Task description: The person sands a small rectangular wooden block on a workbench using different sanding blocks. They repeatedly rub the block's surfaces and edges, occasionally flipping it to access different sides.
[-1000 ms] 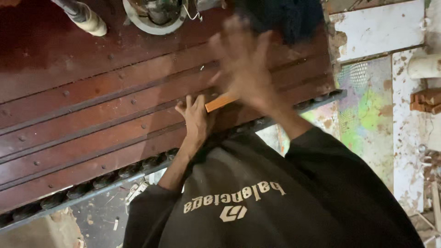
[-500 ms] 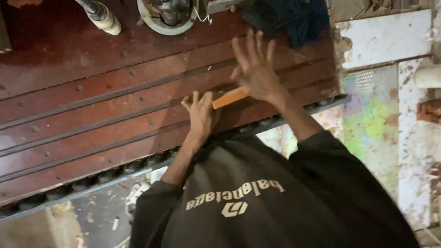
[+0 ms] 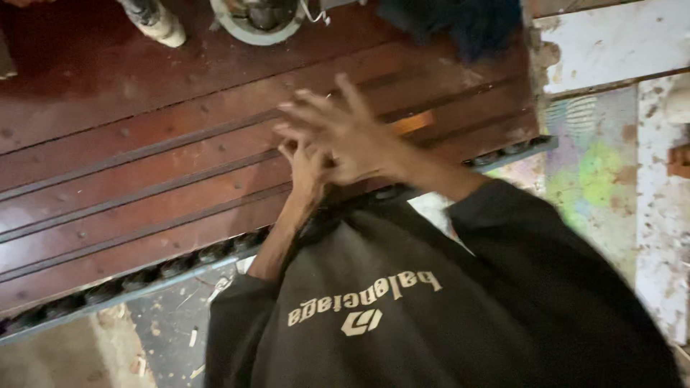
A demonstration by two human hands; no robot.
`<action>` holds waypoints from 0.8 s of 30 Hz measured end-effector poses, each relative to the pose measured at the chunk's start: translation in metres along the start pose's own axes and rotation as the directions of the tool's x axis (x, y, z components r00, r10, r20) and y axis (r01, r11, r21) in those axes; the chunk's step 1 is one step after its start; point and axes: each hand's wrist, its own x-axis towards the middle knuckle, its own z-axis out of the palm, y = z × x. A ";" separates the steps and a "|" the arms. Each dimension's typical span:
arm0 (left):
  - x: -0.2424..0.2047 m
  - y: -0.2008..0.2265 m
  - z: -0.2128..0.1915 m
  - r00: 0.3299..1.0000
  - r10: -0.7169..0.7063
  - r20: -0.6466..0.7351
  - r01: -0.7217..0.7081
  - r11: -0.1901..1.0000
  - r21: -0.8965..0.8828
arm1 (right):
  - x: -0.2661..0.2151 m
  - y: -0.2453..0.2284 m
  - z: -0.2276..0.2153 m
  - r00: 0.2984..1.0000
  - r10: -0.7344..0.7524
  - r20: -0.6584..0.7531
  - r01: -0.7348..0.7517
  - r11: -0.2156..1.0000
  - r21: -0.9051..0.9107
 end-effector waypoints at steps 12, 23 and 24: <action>-0.030 0.010 -0.151 0.903 0.365 0.226 0.068 0.399 -0.914 | -0.161 0.042 0.002 0.896 0.346 0.277 -0.431 0.539 0.723; -0.060 0.005 -0.145 0.940 0.322 -0.112 -0.208 0.281 -0.937 | -0.142 0.011 0.002 0.902 0.308 0.303 -0.431 0.604 0.670; -0.056 -0.004 -0.153 0.964 0.265 -0.030 -0.112 0.303 -0.946 | -0.132 0.012 0.003 0.935 0.320 0.154 -0.350 0.753 0.557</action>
